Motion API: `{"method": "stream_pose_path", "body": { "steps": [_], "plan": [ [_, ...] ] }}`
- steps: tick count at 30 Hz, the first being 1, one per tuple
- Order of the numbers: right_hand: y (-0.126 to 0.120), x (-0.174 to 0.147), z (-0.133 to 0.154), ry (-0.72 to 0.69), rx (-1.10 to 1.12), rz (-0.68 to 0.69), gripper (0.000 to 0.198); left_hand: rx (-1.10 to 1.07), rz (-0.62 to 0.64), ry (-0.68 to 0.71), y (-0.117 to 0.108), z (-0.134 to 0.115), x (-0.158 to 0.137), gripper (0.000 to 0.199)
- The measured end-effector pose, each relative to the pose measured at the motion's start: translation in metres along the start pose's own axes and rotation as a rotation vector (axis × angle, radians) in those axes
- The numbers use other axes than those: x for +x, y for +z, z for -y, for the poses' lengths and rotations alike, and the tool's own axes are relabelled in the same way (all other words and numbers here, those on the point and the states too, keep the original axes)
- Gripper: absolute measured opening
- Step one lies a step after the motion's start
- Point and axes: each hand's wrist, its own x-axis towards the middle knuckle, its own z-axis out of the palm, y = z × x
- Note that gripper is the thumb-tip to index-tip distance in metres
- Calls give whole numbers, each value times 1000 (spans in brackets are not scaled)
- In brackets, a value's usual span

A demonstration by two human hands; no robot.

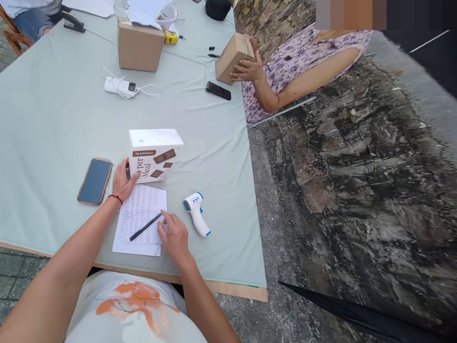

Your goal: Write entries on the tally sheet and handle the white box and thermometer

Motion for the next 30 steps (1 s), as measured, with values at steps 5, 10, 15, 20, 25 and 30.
{"method": "stream_pose_path", "body": {
  "steps": [5,10,15,20,25,30],
  "plan": [
    [-21,13,-51,254,-77,-226,40,-9,-41,-38,-1,-2,1,82],
    [-35,23,-90,616,-44,-54,47,23,-33,-36,-1,-5,1,80],
    [-36,45,-50,590,513,19,36,67,-42,-15,2,0,2,79],
    [-18,81,10,516,895,111,30,73,-61,-11,4,5,1,75],
    [-1,100,31,600,1017,139,36,69,-28,-33,3,5,1,69],
    [4,100,32,683,1088,141,43,112,-23,-18,4,4,2,69]
  ]
}}
